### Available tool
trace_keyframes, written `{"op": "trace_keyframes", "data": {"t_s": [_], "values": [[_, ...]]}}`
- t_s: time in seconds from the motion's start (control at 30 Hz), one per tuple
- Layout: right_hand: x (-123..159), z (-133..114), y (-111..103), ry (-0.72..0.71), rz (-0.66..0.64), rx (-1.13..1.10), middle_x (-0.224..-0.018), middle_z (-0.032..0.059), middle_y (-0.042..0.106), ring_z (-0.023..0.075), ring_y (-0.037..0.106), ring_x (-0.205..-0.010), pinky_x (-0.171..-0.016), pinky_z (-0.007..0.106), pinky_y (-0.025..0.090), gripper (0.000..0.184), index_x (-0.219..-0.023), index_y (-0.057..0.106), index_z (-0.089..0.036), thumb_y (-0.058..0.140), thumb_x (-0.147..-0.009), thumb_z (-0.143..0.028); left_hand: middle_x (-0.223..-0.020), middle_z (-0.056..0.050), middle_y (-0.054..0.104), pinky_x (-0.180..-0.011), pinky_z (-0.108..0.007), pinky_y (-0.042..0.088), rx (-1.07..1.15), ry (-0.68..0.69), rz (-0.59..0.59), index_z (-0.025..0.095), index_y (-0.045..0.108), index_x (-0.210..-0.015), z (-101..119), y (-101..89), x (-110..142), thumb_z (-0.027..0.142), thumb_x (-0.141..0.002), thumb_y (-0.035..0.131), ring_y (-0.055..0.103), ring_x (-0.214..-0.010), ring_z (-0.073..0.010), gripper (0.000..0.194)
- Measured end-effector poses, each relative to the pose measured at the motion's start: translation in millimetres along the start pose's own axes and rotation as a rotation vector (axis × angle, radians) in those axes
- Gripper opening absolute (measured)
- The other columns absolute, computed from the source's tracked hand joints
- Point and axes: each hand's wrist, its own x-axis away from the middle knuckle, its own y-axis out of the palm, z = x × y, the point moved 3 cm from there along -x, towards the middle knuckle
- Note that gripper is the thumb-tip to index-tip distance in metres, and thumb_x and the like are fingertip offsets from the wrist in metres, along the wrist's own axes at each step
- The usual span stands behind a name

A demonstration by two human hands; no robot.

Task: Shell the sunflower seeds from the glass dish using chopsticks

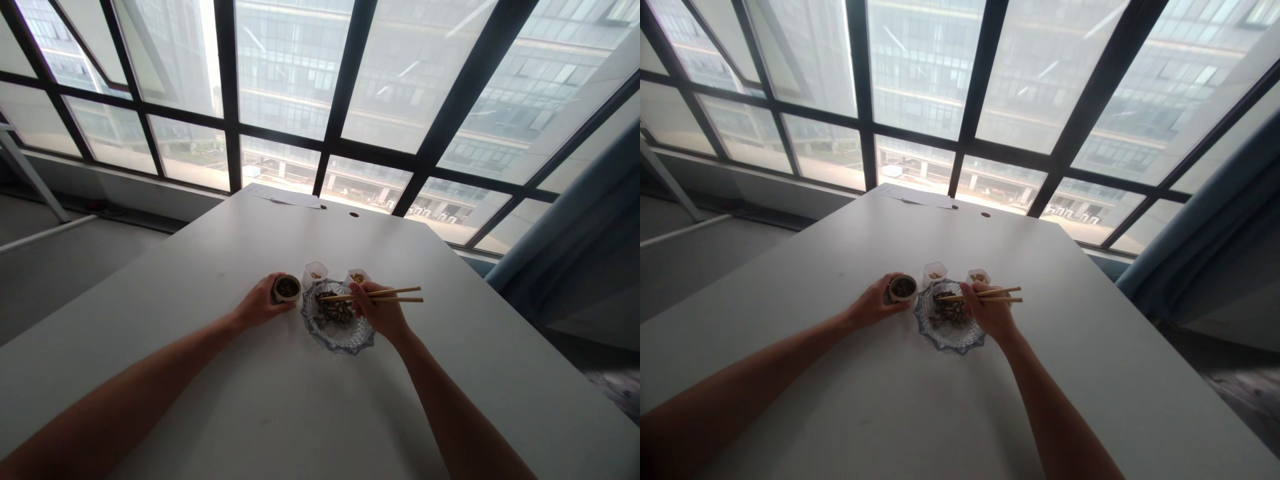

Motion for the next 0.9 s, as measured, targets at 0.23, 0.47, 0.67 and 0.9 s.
{"op": "trace_keyframes", "data": {"t_s": [0.23,0.47,0.67,0.9], "values": [[-7.5,5.7,-12.6,0.119,0.112,-0.138,-0.048,0.0028,0.062,0.0147,0.054,-0.035,-0.032,0.025,0.043,0.059,-0.066,0.065,-0.019,0.066,-0.075,-0.077,-0.123,-0.013,0.068,-0.099,-0.049,0.051,-0.043,-0.027,0.019,0.022,0.056,-0.13,-3.6,1.2,-1.1,0.051,-0.071,0.078,0.065,-0.113,-0.0333,0.069],[-27.7,36.5,-54.5,0.226,0.22,-0.436,-0.042,0.0006,0.056,0.0123,0.048,-0.031,-0.028,0.023,0.037,0.062,-0.065,0.06,-0.018,0.073,-0.065,-0.078,-0.132,-0.019,0.062,-0.105,-0.054,0.047,-0.095,-0.076,0.016,0.016,0.053,-0.135,-6.9,-3.8,-3.5,0.063,-0.072,0.073,0.06,-0.123,-0.038,0.081],[-25.2,19.0,-101.6,0.1,0.262,-0.278,-0.044,0.0022,0.058,0.0115,0.05,-0.032,-0.03,0.022,0.036,0.065,-0.066,0.062,-0.016,0.07,-0.066,-0.081,-0.144,-0.019,0.054,-0.115,-0.055,0.035,-0.23,0.096,0.077,0.017,0.048,-0.141,37.3,-2.5,-17.1,0.06,-0.083,0.066,0.046,-0.138,-0.036,0.073],[3.2,-55.6,-126.6,-0.139,0.108,0.299,-0.054,0.0042,0.064,0.0137,0.061,-0.045,-0.042,0.023,0.046,0.062,-0.069,0.061,-0.017,0.053,-0.087,-0.076,-0.146,-0.018,0.053,-0.117,-0.055,0.029,-0.346,0.222,-0.223,0.017,0.044,-0.145,118.7,73.2,-52.0,0.052,-0.083,0.07,0.044,-0.139,-0.0361,0.076]]}}
